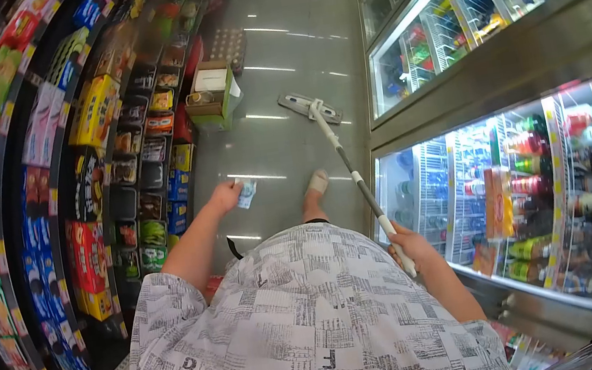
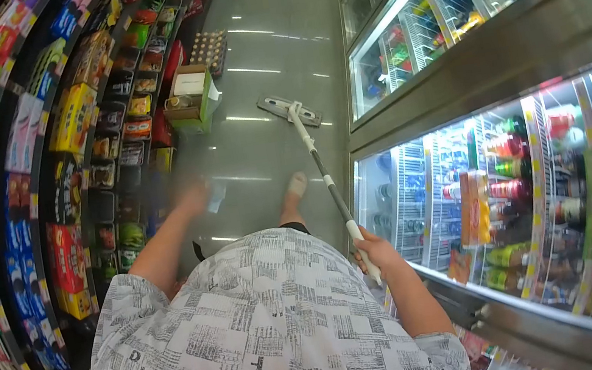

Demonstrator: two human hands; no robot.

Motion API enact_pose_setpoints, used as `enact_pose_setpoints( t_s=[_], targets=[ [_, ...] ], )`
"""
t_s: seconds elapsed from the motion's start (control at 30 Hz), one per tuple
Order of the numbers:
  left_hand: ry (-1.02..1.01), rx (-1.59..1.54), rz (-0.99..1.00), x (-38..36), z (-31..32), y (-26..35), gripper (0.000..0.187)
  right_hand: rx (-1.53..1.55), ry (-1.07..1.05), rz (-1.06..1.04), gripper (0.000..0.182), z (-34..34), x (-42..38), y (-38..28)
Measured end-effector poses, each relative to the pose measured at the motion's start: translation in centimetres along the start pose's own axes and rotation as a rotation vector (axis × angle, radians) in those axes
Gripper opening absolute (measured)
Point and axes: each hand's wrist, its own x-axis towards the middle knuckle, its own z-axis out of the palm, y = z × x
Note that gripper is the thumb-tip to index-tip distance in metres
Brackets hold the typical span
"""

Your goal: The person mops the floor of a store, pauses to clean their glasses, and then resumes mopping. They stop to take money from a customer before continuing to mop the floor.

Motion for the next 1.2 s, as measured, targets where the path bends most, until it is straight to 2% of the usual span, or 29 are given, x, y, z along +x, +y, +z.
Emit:
enact_pose_setpoints(
  t_s=[0.1,0.17,0.2,0.23,0.3,0.33,0.4,0.53,0.63,0.67,0.73,0.83,0.87,0.9,1.0,1.03,1.07,1.1,1.13,1.2],
  targets=[
    [-0.074,0.228,-0.035,5.1,0.1,-3.6,0.047,0.002,-0.025,-0.024,0.062,-0.3,5.2,-8.2],
    [-0.233,0.392,-0.173,7.0,-1.6,-5.8,0.045,0.046,-0.033,-0.043,0.063,-0.9,10.4,-13.6],
    [-0.161,0.347,-0.276,7.1,-2.2,-7.9,0.045,0.068,-0.036,-0.051,0.064,-1.3,12.7,-16.5],
    [-0.181,0.441,-0.211,7.4,-3.1,-11.1,0.045,0.066,-0.072,-0.07,0.066,-1.5,14.9,-19.9],
    [-0.127,0.249,-0.422,8.0,-4.9,-13.3,0.046,0.058,-0.146,-0.103,0.069,-1.5,18.6,-27.3],
    [-0.05,-0.047,-0.687,8.8,-6.1,-12.6,0.046,0.056,-0.127,-0.09,0.069,-1.0,19.6,-31.4],
    [-0.101,0.015,-0.765,9.6,-10.8,-8.6,0.047,0.045,-0.083,-0.06,0.071,0.1,21.2,-39.2],
    [0.064,-0.305,-0.779,16.4,-13.4,-5.6,0.047,0.019,-0.102,-0.07,0.069,1.0,27.6,-52.4],
    [-0.053,0.16,-0.392,25.6,-13.1,-7.5,0.043,0.027,-0.06,-0.074,0.051,1.7,33.1,-61.6],
    [-0.094,0.275,-0.291,29.2,-13.2,-7.5,0.043,0.036,-0.078,-0.075,0.051,2.1,34.7,-64.7],
    [-0.236,0.409,-0.188,36.2,-15.2,-4.5,0.043,0.07,-0.115,-0.072,0.05,3.1,37.4,-70.6],
    [-0.434,0.54,-0.21,46.1,-22.2,4.2,0.041,0.1,-0.08,-0.076,0.051,3.9,42.0,-78.2],
    [-0.453,0.476,-0.223,50.3,-24.6,5.7,0.041,0.062,-0.128,-0.077,0.07,4.3,42.5,-80.9],
    [-0.394,0.596,-0.111,55.5,-25.9,4.8,0.043,0.065,-0.124,-0.086,0.07,4.8,43.5,-83.5],
    [-0.236,0.609,-0.047,68.1,-34.6,11.5,0.057,0.087,-0.106,-0.084,0.067,5.3,46.3,-90.0],
    [-0.024,0.344,-0.16,72.2,-37.4,13.9,0.056,0.079,-0.102,-0.087,0.065,5.3,47.3,-92.0],
    [0.066,0.355,-0.04,77.8,-38.3,12.6,0.053,0.074,-0.099,-0.094,0.064,5.3,48.3,-94.1],
    [0.136,0.143,-0.109,79.5,-42.0,18.2,0.05,0.071,-0.095,-0.106,0.062,5.3,49.7,-96.4],
    [0.182,0.074,-0.108,80.9,-45.3,23.8,0.05,0.078,-0.092,-0.106,0.062,5.4,50.7,-98.8],
    [0.235,0.051,-0.049,86.5,-48.6,29.0,0.048,0.08,-0.085,-0.106,0.06,5.3,52.6,-104.5]
  ],
)
